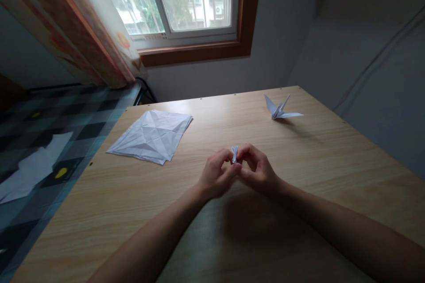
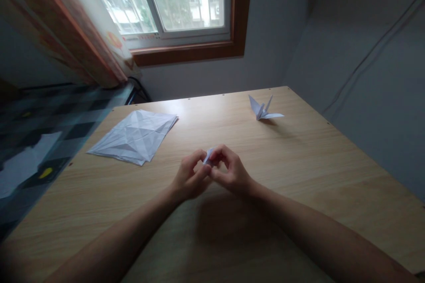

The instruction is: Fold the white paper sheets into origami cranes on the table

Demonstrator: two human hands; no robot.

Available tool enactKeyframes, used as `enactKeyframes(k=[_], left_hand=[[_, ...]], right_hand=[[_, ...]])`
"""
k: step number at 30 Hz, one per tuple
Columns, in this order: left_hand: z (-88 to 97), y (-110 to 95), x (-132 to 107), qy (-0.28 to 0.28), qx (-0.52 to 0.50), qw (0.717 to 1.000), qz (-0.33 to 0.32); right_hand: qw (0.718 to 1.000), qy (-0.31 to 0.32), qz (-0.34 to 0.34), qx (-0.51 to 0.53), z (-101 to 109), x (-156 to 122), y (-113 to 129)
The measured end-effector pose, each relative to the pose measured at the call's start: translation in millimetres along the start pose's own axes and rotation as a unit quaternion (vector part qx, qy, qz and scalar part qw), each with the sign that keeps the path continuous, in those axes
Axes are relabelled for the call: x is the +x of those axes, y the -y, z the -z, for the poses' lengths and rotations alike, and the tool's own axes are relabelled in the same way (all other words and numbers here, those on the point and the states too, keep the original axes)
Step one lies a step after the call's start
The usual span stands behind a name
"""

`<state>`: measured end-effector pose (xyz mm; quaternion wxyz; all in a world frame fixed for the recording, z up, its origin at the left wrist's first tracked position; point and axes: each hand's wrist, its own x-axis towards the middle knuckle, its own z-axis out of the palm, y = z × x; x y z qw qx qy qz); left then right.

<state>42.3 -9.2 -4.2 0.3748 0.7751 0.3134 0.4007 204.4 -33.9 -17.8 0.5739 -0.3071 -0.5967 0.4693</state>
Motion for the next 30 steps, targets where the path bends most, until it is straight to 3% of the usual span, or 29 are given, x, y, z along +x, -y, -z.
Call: enactKeyframes(k=[9, 17, 24, 30], left_hand=[[2.0, -4.9, 0.6, 0.011, -0.007, 0.999, -0.032], [0.5, -5.0, 0.3, 0.003, -0.039, 0.999, 0.014], [1.6, 3.3, 2.6, -0.043, -0.136, 0.985, 0.094], [6.0, 13.6, 14.1, -0.173, -0.286, 0.925, 0.183]], right_hand=[[0.994, 0.008, -0.054, 0.093, 1.3, 1.9, 5.0], [1.0, 0.01, -0.022, -0.001, 0.3, -0.7, 3.0], [0.997, -0.06, -0.047, -0.033, -3.3, 0.2, 8.9], [0.971, -0.226, -0.058, 0.047, 16.5, 16.0, -2.4]])
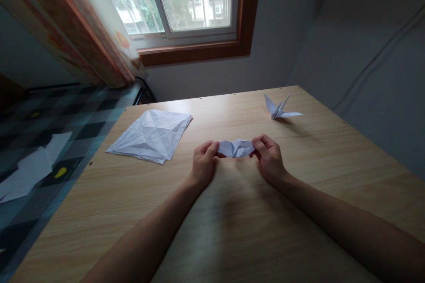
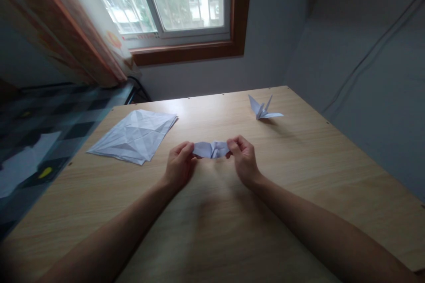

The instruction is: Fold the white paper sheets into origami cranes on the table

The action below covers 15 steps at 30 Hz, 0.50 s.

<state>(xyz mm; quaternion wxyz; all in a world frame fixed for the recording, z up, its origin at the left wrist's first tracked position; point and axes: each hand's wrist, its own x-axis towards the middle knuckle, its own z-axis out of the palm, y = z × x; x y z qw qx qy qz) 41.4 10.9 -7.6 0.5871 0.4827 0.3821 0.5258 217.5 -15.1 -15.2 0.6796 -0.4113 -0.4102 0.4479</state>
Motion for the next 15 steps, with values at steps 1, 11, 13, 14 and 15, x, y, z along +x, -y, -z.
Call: enactKeyframes(k=[1, 11, 13, 14, 15], left_hand=[[0.6, -0.3, 2.3, -0.019, -0.028, 0.999, 0.012], [7.9, -4.8, 11.1, -0.047, -0.138, 0.988, 0.051], [9.6, -4.9, 11.9, -0.044, -0.159, 0.985, 0.055], [10.3, -5.0, 12.3, -0.043, -0.166, 0.984, 0.056], [10.7, -5.1, 12.4, -0.041, -0.169, 0.983, 0.056]], right_hand=[[0.999, -0.026, -0.017, 0.029, 2.9, 4.8, -1.0], [0.975, -0.097, -0.114, 0.163, 21.2, 23.9, 1.1], [0.975, -0.086, -0.121, 0.163, 22.5, 24.1, -0.1], [0.976, -0.083, -0.122, 0.158, 22.8, 24.1, -0.4], [0.978, -0.081, -0.121, 0.15, 22.9, 24.0, -0.4]])
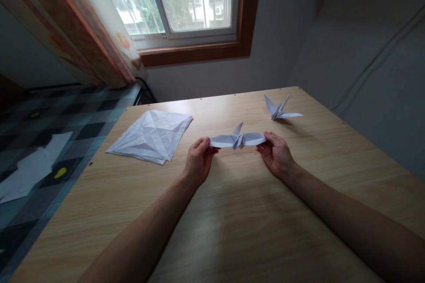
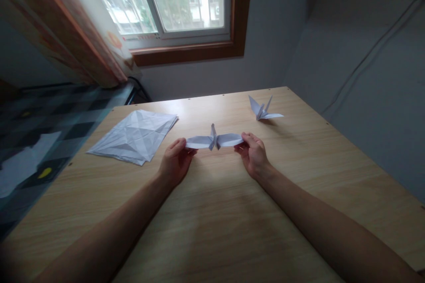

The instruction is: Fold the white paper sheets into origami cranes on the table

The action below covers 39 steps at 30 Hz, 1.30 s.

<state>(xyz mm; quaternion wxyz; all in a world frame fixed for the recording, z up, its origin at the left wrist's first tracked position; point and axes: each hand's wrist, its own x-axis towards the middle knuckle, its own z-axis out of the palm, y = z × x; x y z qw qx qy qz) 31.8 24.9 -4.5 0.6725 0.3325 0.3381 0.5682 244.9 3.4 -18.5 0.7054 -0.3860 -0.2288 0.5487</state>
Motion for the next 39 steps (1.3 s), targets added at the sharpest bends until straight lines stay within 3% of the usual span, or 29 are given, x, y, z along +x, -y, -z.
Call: enactKeyframes(k=[9, 12, 18, 21, 26, 33, 39], left_hand=[[-8.3, 2.1, -8.8, 0.041, 0.142, 0.989, -0.029], [-9.5, 3.1, -10.4, 0.082, 0.221, 0.971, -0.038], [-9.1, 0.8, -10.5, 0.122, 0.371, 0.917, -0.08], [-8.6, -0.4, -10.1, 0.104, 0.323, 0.939, -0.059], [-4.9, -4.0, -7.5, 0.079, 0.123, 0.988, 0.038], [0.8, -9.8, -2.9, 0.078, 0.042, 0.993, 0.08], [2.8, -7.4, -1.5, 0.079, 0.042, 0.993, 0.079]], right_hand=[[0.991, 0.001, 0.049, -0.123, -6.4, -9.5, 2.3], [0.981, 0.031, 0.068, -0.176, -8.4, -15.2, 1.5], [0.979, 0.049, 0.026, -0.194, -10.1, -18.6, -0.9], [0.987, 0.043, 0.009, -0.156, -9.0, -15.6, -0.3], [0.996, 0.028, -0.031, -0.082, -5.3, -8.7, 4.3], [0.994, 0.067, -0.065, -0.057, -1.7, -5.8, 6.8], [0.995, 0.045, -0.079, -0.051, -2.8, -5.7, 7.2]])
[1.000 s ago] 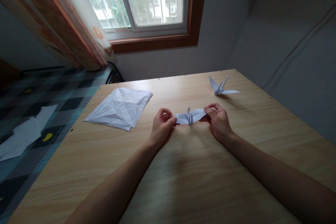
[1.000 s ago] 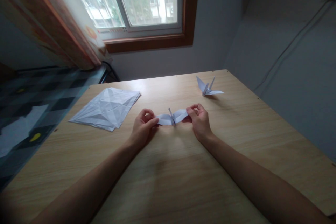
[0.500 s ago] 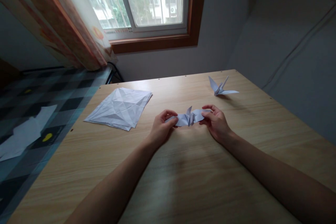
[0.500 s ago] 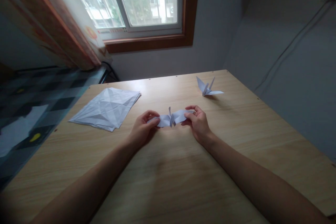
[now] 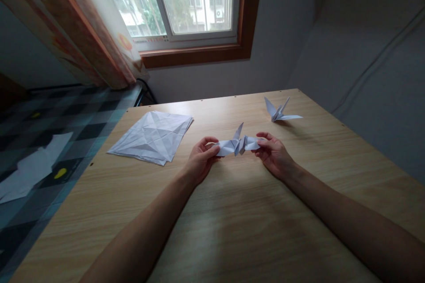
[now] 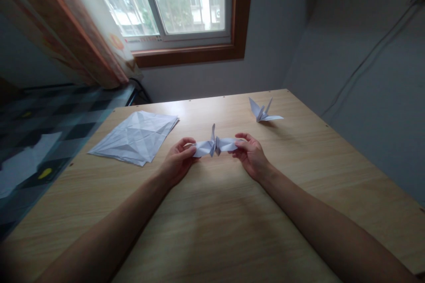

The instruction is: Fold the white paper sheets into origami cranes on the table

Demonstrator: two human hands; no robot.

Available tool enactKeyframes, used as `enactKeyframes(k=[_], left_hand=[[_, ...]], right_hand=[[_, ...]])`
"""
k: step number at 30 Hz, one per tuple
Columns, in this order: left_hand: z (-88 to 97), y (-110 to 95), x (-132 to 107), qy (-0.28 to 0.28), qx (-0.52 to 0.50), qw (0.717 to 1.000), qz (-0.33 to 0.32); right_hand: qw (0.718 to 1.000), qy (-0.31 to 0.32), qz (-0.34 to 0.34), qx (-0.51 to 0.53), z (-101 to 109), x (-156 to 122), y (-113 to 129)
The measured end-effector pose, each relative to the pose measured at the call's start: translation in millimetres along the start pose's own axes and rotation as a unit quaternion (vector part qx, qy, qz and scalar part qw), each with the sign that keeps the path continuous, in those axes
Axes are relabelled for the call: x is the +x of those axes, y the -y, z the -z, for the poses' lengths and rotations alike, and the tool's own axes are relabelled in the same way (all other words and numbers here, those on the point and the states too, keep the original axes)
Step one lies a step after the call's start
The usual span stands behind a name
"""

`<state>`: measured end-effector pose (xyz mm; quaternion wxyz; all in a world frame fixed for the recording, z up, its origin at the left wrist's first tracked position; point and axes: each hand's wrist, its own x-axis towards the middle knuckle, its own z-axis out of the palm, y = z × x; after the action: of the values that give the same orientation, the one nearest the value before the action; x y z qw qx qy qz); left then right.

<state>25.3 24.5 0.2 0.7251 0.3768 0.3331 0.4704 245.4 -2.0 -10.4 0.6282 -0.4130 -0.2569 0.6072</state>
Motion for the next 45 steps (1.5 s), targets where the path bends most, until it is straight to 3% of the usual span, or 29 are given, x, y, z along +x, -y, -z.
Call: enactKeyframes(k=[4, 10, 15, 19, 27, 31, 33, 35, 37, 40, 42, 43, 45], left_hand=[[0.0, -0.2, 0.1, -0.02, 0.006, 1.0, -0.01], [-1.7, 0.9, -0.9, -0.023, 0.026, 0.999, -0.029], [-2.3, 0.8, -0.6, -0.021, 0.036, 0.998, -0.038], [-1.3, 0.5, -0.1, -0.017, 0.032, 0.998, -0.041], [-4.8, 0.2, -4.3, -0.029, 0.034, 0.997, -0.059], [1.5, -8.4, 1.0, -0.082, 0.144, 0.976, -0.143], [9.6, -19.5, 5.8, -0.126, 0.245, 0.941, -0.198], [20.0, -34.4, 9.4, -0.175, 0.385, 0.876, -0.232], [31.4, -49.6, 10.0, -0.214, 0.561, 0.766, -0.23], [48.4, -64.6, 5.5, -0.256, 0.752, 0.588, -0.148], [58.1, -67.5, 1.4, -0.264, 0.819, 0.502, -0.088], [61.9, -67.5, -0.1, -0.261, 0.836, 0.48, -0.058], [66.5, -66.5, -1.8, -0.24, 0.854, 0.461, 0.008]], right_hand=[[1.0, 0.001, 0.021, -0.015, 2.7, 3.1, 2.1], [0.99, -0.041, 0.117, -0.065, 14.7, 17.8, 13.0], [0.975, -0.12, 0.172, -0.067, 30.8, 33.9, 20.4], [0.967, -0.183, 0.172, -0.035, 41.9, 44.6, 21.6], [0.967, -0.158, 0.176, -0.09, 44.1, 49.5, 17.1], [0.949, -0.162, 0.216, -0.164, 42.7, 48.1, 12.9], [0.94, -0.168, 0.228, -0.189, 43.1, 48.8, 11.2], [0.93, -0.18, 0.249, -0.204, 44.9, 51.0, 9.6], [0.915, -0.196, 0.279, -0.217, 48.1, 54.3, 8.2], [0.893, -0.221, 0.311, -0.238, 54.6, 58.5, 6.1], [0.879, -0.249, 0.318, -0.254, 58.7, 59.5, 4.8], [0.872, -0.264, 0.318, -0.264, 60.4, 59.4, 4.3], [0.86, -0.283, 0.314, -0.286, 62.1, 58.5, 3.7]])
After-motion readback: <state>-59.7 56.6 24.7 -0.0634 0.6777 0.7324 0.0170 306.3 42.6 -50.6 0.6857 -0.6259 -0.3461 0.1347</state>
